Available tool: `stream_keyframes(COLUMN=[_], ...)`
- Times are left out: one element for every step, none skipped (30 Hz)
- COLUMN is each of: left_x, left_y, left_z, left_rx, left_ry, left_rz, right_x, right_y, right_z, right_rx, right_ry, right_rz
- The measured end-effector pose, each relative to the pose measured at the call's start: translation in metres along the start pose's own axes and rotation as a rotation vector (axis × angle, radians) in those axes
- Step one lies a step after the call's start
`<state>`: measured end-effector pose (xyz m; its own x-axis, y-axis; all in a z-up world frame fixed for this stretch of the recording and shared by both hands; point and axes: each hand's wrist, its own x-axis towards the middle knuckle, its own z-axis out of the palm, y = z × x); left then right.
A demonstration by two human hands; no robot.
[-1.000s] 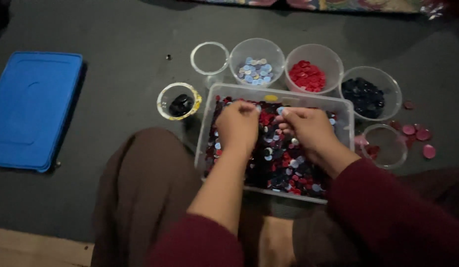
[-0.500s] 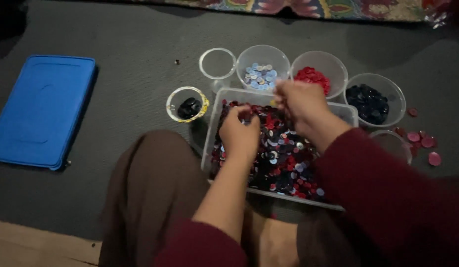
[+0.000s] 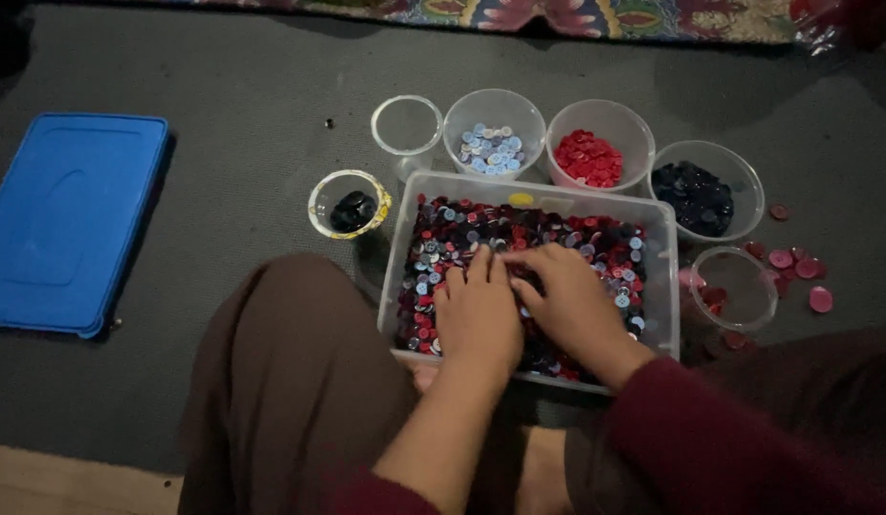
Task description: Sorting various colored buttons from a large container into smaller separate containers based on color.
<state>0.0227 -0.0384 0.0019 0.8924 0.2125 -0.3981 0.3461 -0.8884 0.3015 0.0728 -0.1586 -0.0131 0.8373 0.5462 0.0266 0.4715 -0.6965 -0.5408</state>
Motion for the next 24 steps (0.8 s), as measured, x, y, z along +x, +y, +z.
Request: stream_keyframes(left_x=[-0.001, -0.003, -0.004, -0.001, 0.002, 0.006, 0.008, 0.009, 0.011, 0.011, 0.012, 0.013, 0.018, 0.024, 0.030, 0.036, 0.042, 0.047, 0.052, 0.057, 0.063, 0.062, 0.062, 0.063], left_y=[-0.004, -0.007, -0.009, -0.017, -0.025, -0.033, -0.034, -0.037, -0.040, -0.039, -0.038, -0.038, -0.039, -0.038, -0.037, -0.037, -0.036, -0.037, -0.040, -0.044, -0.047, -0.047, -0.047, -0.047], left_z=[0.004, 0.008, 0.013, 0.015, 0.017, 0.019, 0.015, 0.011, 0.006, 0.000, -0.006, -0.012, -0.013, -0.013, -0.014, -0.014, -0.015, -0.015, -0.012, -0.010, -0.008, -0.014, -0.019, -0.025], left_rx=[-0.001, -0.003, -0.006, -0.006, 0.032, 0.070, 0.070, 0.064, 0.059, 0.059, -0.055, -0.169, -0.169, -0.196, -0.222, -0.223, -0.236, -0.249, -0.249, -0.250, -0.251, -0.252, -0.223, -0.194], left_ry=[0.003, 0.107, 0.212, 0.211, 0.282, 0.353, 0.351, 0.398, 0.445, 0.445, 0.432, 0.416, 0.414, 0.383, 0.351, 0.348, 0.345, 0.339, 0.334, 0.409, 0.484, 0.480, 0.503, 0.522], left_rz=[-0.004, 0.000, 0.004, 0.008, 0.004, 0.002, 0.008, -0.028, -0.064, -0.063, -0.073, -0.085, -0.087, -0.070, -0.053, -0.049, -0.049, -0.054, -0.053, -0.026, 0.002, 0.003, 0.005, 0.009], right_x=[-0.002, -0.005, -0.008, -0.009, -0.010, -0.011, -0.010, -0.009, -0.008, -0.008, -0.008, -0.008, -0.009, -0.010, -0.011, -0.011, -0.011, -0.012, -0.011, -0.010, -0.009, -0.008, -0.006, -0.005], right_y=[0.007, 0.014, 0.022, 0.024, 0.026, 0.027, 0.029, 0.030, 0.031, 0.030, 0.029, 0.028, 0.025, 0.023, 0.021, 0.018, 0.016, 0.013, 0.013, 0.013, 0.013, 0.014, 0.015, 0.017], right_z=[0.001, 0.002, 0.002, -0.001, -0.004, -0.008, -0.010, -0.011, -0.013, -0.013, -0.014, -0.014, -0.012, -0.010, -0.009, -0.010, -0.010, -0.010, -0.010, -0.010, -0.010, -0.012, -0.013, -0.015], right_rx=[0.001, -0.080, -0.162, -0.163, -0.203, -0.244, -0.245, -0.272, -0.299, -0.298, -0.265, -0.231, -0.231, -0.195, -0.159, -0.160, -0.140, -0.119, -0.119, -0.143, -0.167, -0.168, -0.190, -0.213], right_ry=[-0.001, -0.011, -0.020, -0.018, -0.018, -0.016, -0.013, -0.014, -0.014, -0.014, -0.029, -0.045, -0.048, -0.030, -0.012, -0.011, -0.004, -0.001, -0.004, 0.006, 0.015, 0.014, 0.017, 0.020], right_rz=[-0.005, 0.042, 0.089, 0.093, 0.141, 0.190, 0.195, 0.222, 0.250, 0.250, 0.277, 0.304, 0.304, 0.272, 0.239, 0.244, 0.248, 0.251, 0.255, 0.261, 0.267, 0.270, 0.248, 0.229])
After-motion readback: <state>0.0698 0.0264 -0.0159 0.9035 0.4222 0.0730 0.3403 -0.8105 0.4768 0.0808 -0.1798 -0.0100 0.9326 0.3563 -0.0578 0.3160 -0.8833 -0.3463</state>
